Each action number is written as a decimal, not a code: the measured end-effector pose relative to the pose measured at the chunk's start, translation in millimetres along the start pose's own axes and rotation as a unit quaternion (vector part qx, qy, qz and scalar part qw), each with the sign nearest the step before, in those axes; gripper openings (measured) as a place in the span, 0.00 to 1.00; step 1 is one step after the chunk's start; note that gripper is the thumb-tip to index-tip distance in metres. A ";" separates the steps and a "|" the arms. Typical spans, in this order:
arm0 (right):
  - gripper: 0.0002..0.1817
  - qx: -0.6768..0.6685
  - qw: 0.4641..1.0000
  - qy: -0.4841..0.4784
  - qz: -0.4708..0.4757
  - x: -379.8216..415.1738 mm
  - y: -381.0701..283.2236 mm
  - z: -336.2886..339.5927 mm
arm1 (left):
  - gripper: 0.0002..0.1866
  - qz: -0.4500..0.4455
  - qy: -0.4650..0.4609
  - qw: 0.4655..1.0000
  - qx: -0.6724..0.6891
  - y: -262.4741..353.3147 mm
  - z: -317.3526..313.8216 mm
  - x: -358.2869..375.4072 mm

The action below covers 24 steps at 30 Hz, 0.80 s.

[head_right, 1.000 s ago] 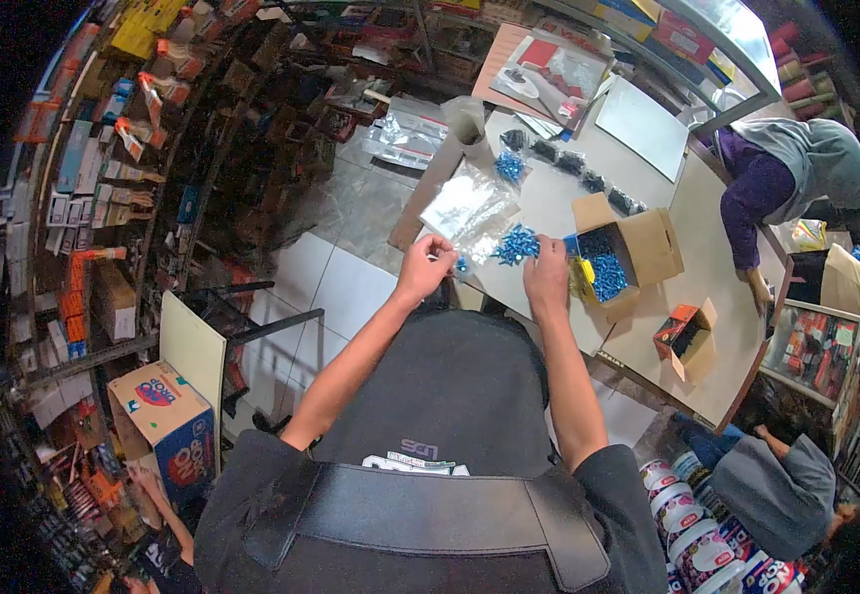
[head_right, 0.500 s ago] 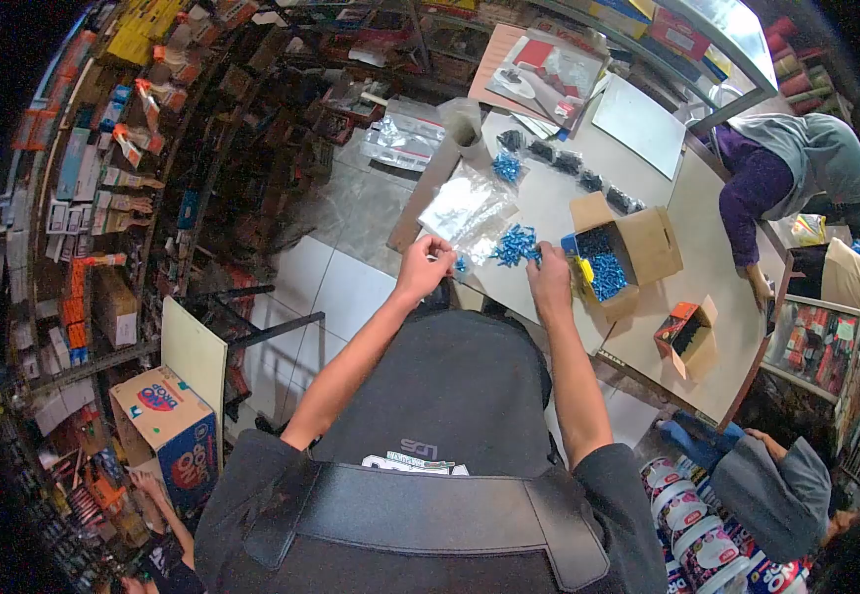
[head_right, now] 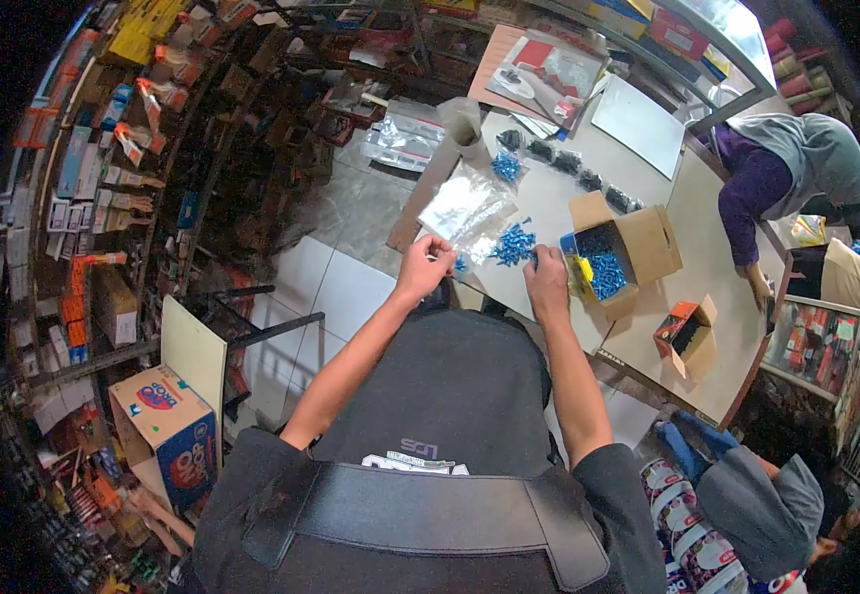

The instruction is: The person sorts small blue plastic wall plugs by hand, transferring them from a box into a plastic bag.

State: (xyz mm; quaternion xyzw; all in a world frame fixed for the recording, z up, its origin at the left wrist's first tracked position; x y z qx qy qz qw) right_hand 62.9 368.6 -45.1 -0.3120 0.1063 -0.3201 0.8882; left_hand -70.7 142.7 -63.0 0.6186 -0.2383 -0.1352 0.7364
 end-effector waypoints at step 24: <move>0.11 -0.089 0.992 0.048 -0.075 1.4 25.6 12.4 | 0.08 -0.006 0.017 1.000 -0.005 -4.1 -2.2 5.8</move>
Point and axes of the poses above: each hand's wrist, its own x-axis away from the middle knuckle, its own z-axis out of the back of the hand, y = z × x, the point moved 9 cm from there along -x, towards the middle knuckle, and after that the axes turned 10 degrees about -z, right-handed, at the moved point
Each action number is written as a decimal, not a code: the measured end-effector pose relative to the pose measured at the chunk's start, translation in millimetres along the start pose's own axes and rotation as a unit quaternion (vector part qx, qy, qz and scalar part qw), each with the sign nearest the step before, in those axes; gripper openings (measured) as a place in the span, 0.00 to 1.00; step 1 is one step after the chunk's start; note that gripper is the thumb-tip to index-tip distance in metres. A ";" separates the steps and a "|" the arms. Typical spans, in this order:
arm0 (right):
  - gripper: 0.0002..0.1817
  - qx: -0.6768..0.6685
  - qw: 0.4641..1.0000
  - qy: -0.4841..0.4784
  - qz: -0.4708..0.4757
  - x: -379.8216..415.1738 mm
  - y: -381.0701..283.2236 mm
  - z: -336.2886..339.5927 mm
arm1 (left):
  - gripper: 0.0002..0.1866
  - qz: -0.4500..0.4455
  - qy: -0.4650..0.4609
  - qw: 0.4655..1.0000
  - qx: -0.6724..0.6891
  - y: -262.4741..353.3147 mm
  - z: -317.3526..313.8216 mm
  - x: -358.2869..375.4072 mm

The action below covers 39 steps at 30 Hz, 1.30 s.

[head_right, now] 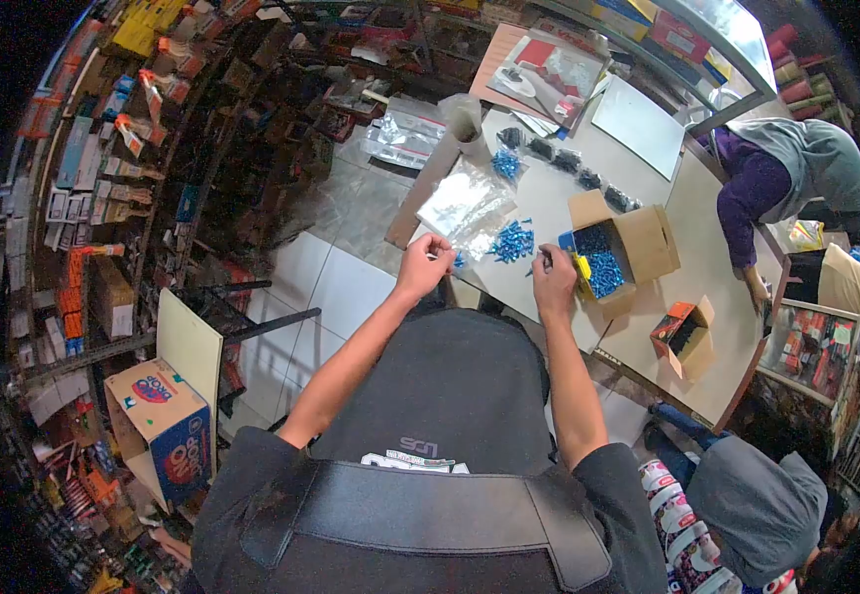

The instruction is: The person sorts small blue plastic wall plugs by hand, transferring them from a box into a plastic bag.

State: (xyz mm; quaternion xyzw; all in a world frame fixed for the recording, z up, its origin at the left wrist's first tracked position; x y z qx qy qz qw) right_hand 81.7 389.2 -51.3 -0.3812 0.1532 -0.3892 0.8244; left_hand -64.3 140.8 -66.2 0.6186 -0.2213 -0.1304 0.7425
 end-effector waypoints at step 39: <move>0.15 -0.081 0.981 -0.140 0.108 18.4 -109.6 -32.2 | 0.07 -0.004 -0.001 1.000 -0.014 1.3 0.5 6.9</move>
Point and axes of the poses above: each hand's wrist, its own x-axis away from the middle knuckle, its own z-axis out of the back of the hand, y = z × x, the point moved 9 cm from there along -x, towards the middle knuckle, and after that the axes turned 10 degrees about -z, right-handed, at the moved point
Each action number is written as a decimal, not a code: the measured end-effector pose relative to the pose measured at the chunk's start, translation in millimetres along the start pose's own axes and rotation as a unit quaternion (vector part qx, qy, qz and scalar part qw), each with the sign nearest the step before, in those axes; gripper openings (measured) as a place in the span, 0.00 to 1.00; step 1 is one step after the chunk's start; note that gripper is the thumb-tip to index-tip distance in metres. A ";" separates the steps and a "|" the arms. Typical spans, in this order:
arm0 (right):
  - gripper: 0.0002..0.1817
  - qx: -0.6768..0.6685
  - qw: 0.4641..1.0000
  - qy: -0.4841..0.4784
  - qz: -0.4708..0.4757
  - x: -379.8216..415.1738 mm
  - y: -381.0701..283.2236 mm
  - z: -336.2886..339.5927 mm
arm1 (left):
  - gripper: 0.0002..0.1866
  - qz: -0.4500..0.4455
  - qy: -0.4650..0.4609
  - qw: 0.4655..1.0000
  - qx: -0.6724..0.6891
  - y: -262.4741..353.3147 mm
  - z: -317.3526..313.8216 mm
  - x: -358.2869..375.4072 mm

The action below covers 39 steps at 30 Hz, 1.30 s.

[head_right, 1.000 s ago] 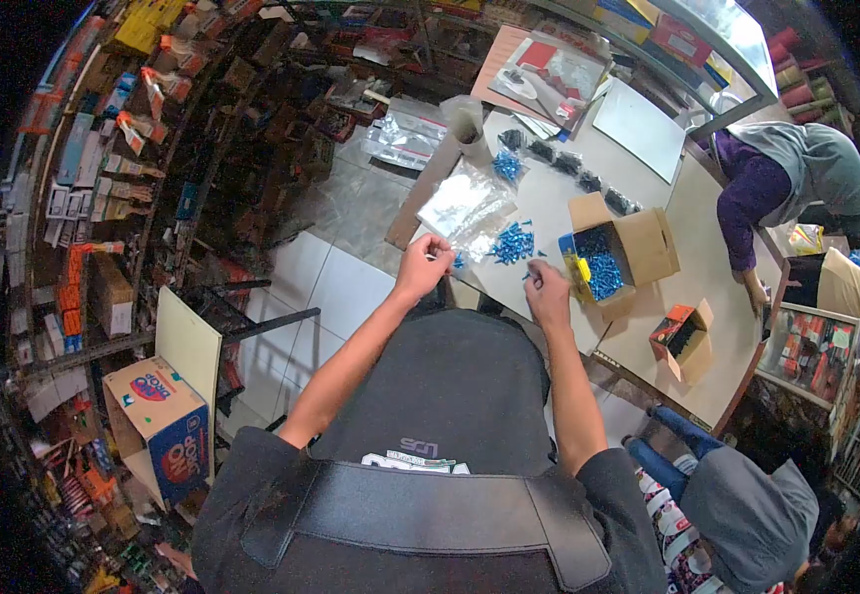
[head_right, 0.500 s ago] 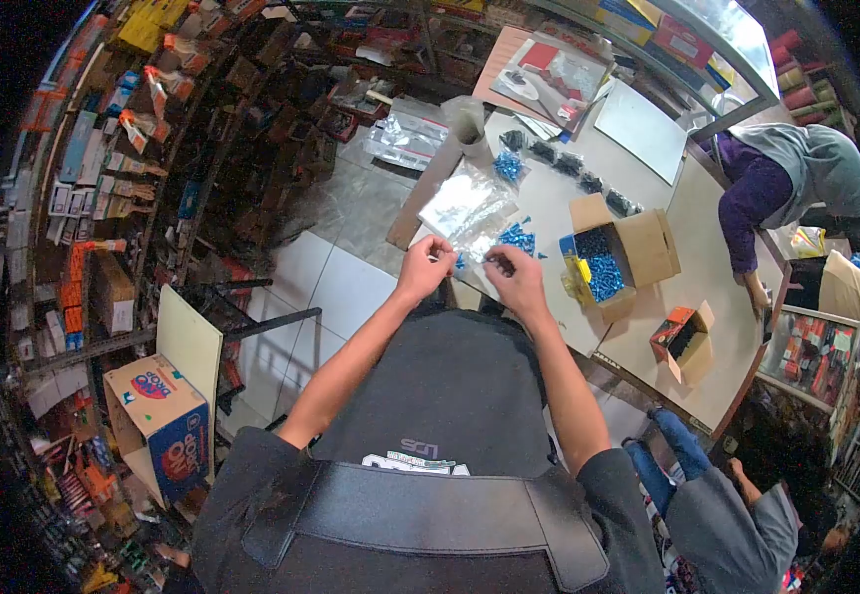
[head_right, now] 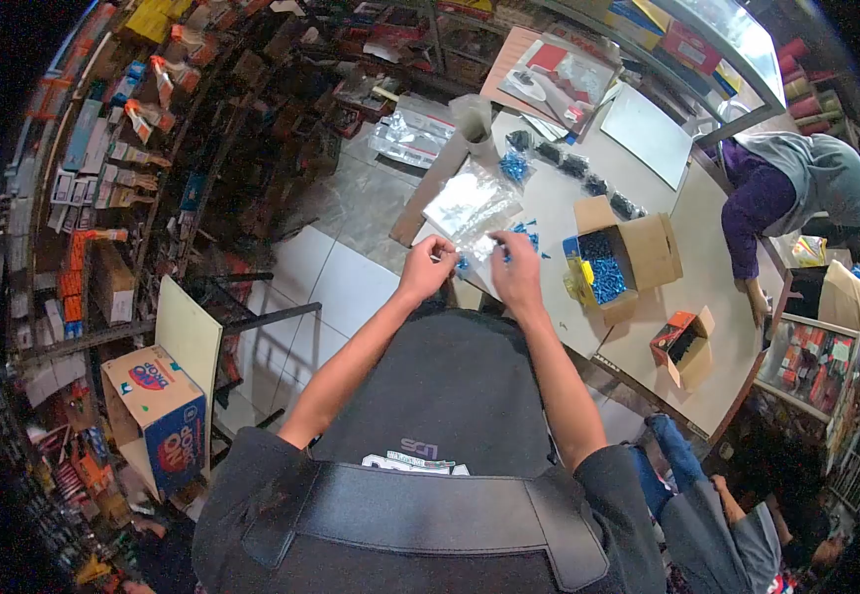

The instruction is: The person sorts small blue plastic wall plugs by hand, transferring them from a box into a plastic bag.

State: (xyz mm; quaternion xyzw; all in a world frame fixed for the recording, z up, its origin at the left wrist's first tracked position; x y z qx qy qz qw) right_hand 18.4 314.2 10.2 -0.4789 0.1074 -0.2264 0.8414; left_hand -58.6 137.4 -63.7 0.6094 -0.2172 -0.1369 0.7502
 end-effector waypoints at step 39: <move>0.21 -0.002 0.992 -0.124 0.021 14.2 -14.4 -24.6 | 0.07 0.018 -0.011 1.000 -0.015 1.6 -4.4 1.4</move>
Point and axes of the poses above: each hand's wrist, its own x-axis away from the middle knuckle, its own z-axis out of the back of the hand, y = z × x, the point moved 9 cm from there along -x, towards the middle knuckle, and after that the axes turned 10 degrees about -z, right-handed, at the moved point
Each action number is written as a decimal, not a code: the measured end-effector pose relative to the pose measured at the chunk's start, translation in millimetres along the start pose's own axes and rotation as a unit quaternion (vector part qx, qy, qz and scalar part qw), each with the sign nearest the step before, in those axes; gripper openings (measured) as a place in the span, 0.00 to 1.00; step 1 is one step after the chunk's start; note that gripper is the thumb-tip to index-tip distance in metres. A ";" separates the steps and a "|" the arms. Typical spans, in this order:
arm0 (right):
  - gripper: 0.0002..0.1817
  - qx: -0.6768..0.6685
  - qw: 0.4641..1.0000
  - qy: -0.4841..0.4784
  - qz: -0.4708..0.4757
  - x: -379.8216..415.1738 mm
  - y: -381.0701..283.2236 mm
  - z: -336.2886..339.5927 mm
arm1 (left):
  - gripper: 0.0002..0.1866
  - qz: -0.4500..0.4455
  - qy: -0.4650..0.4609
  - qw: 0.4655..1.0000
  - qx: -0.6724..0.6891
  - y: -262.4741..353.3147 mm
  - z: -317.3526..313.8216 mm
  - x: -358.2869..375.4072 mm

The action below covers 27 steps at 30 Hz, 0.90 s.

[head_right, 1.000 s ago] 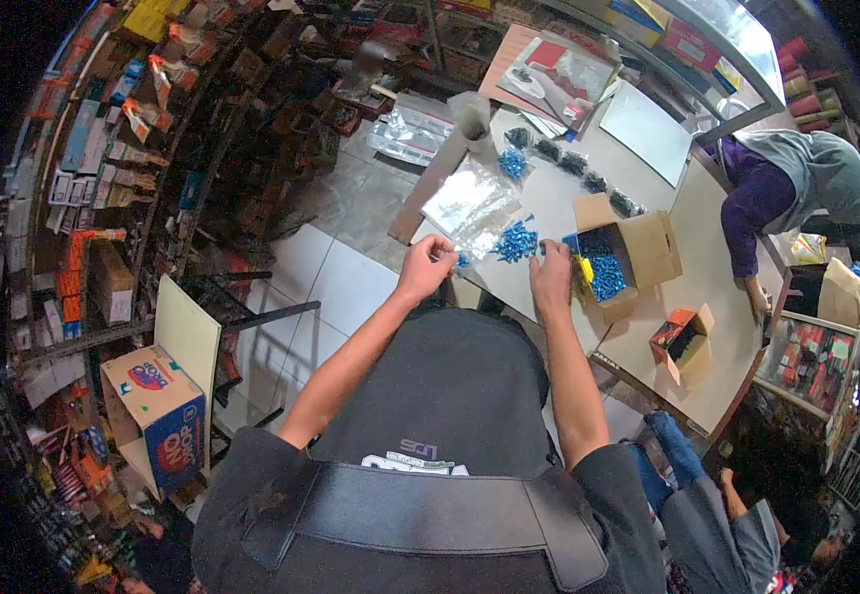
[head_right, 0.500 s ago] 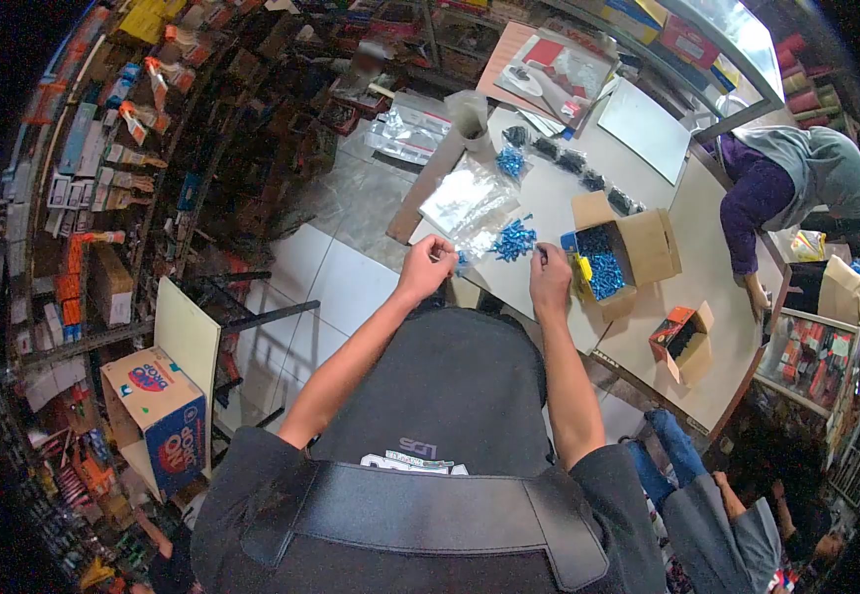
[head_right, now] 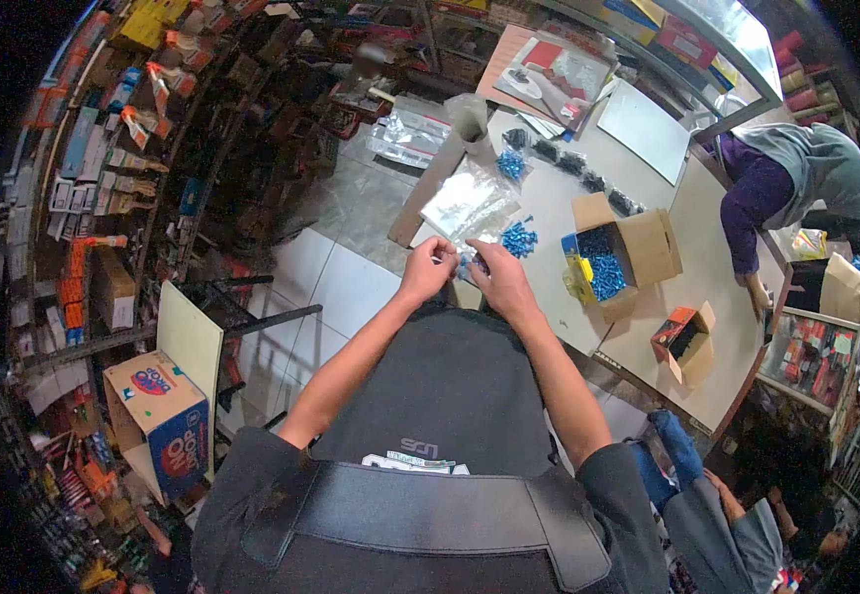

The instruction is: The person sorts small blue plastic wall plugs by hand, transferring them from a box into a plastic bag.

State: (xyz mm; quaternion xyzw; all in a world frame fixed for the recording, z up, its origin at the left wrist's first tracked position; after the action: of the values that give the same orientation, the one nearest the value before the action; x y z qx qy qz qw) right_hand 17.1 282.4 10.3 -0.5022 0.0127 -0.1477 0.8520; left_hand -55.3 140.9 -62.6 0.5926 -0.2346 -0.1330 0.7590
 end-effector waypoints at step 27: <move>0.17 0.108 0.982 0.120 -0.094 -20.2 111.8 52.4 | 0.07 -0.009 0.010 0.999 0.034 2.4 4.1 2.2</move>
State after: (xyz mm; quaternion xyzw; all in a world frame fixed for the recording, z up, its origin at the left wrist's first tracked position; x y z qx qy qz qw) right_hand 33.4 382.9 -62.4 -0.3851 0.0516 -0.2866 0.8757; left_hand -55.8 137.0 -59.0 0.6216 -0.2262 -0.1263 0.7393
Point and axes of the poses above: each hand's wrist, its own x-axis away from the middle knuckle, its own z-axis out of the back of the hand, y = z × x, the point moved 9 cm from there along -x, towards the middle knuckle, and after that the axes turned 10 degrees about -z, right-handed, at the moved point
